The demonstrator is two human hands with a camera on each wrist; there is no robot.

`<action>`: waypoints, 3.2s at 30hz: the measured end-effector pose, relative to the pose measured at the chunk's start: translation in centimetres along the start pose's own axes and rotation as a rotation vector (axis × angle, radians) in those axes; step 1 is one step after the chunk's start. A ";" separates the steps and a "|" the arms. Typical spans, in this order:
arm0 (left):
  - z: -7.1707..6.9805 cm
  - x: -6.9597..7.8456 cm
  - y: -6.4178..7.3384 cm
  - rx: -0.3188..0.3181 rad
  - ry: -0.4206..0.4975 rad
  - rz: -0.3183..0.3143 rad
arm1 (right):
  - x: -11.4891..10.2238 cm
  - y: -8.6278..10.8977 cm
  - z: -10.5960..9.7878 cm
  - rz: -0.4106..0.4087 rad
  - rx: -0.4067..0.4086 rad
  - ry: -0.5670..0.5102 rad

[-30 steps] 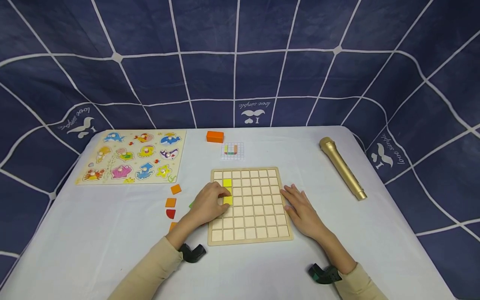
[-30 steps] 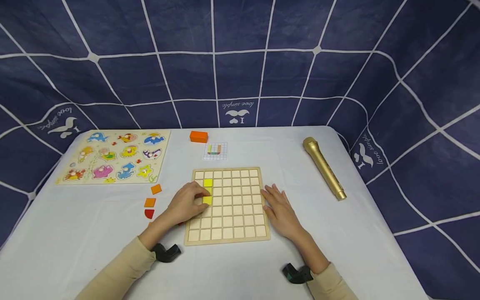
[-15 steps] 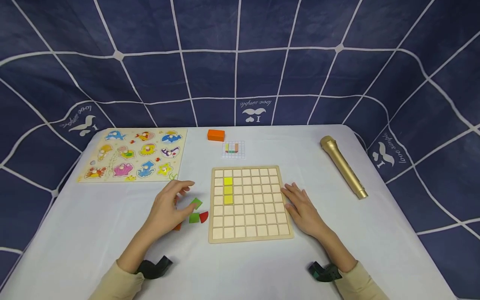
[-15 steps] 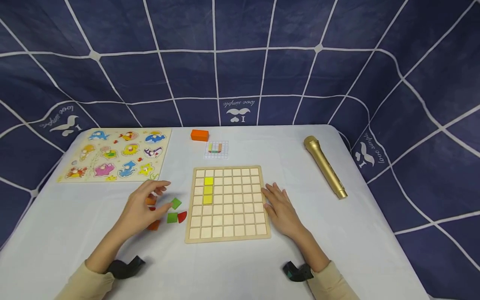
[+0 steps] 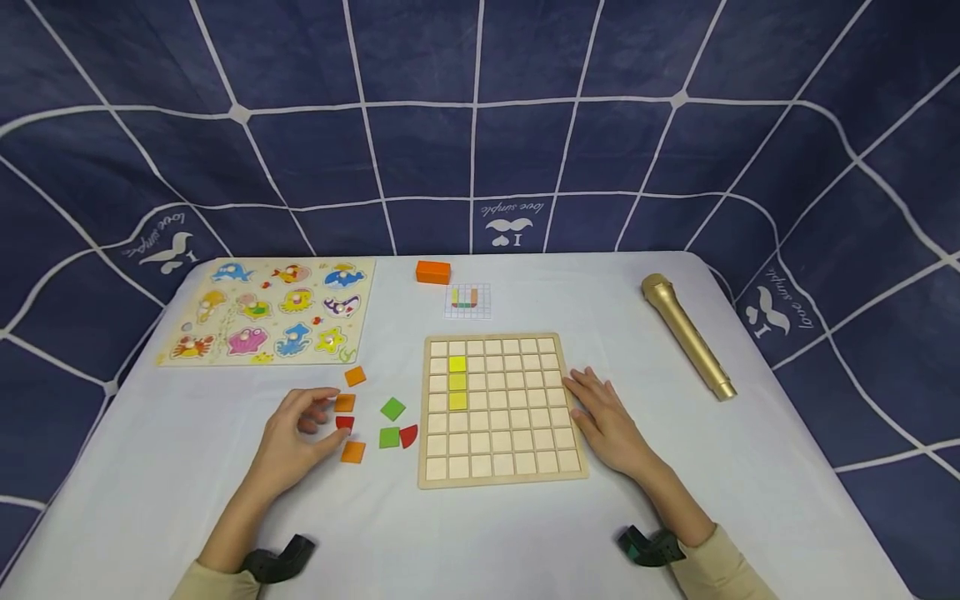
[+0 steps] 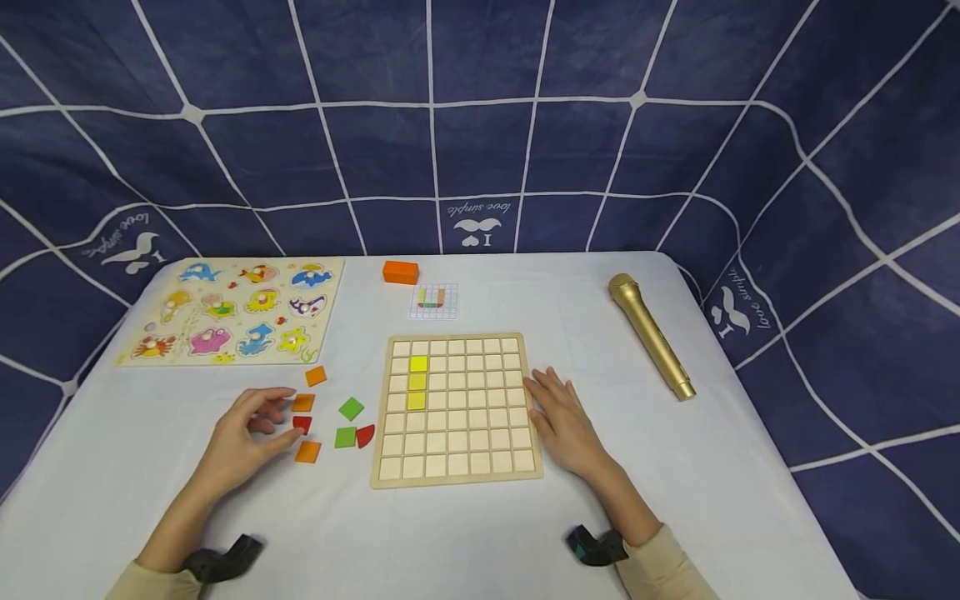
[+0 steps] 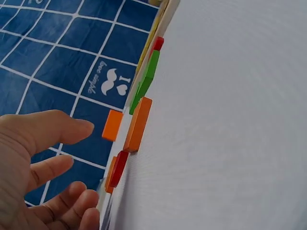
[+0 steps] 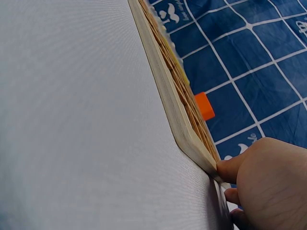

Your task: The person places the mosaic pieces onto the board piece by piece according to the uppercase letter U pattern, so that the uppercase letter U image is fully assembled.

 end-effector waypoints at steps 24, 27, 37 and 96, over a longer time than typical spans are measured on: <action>1.5 -2.0 0.3 -0.054 -0.086 -0.047 | -0.3 0.1 -0.1 -0.012 0.009 0.002; 1.5 -2.0 0.3 -0.057 -0.086 -0.052 | -0.3 0.1 -0.1 -0.001 0.002 0.001; 1.6 -2.1 0.3 -0.065 -0.085 -0.067 | -0.1 0.1 -0.1 0.008 -0.005 -0.001; 11.5 12.9 -3.6 -0.230 -0.164 0.263 | -0.2 0.0 -0.2 0.000 0.009 0.010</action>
Point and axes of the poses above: each hand's wrist, its own y-axis away from the middle knuckle, its own z-axis out of the palm, x = y × z, the point moved 10 cm from there along -y, towards the middle knuckle, and after that the axes turned 7 degrees about -y, right-handed, at the moved point
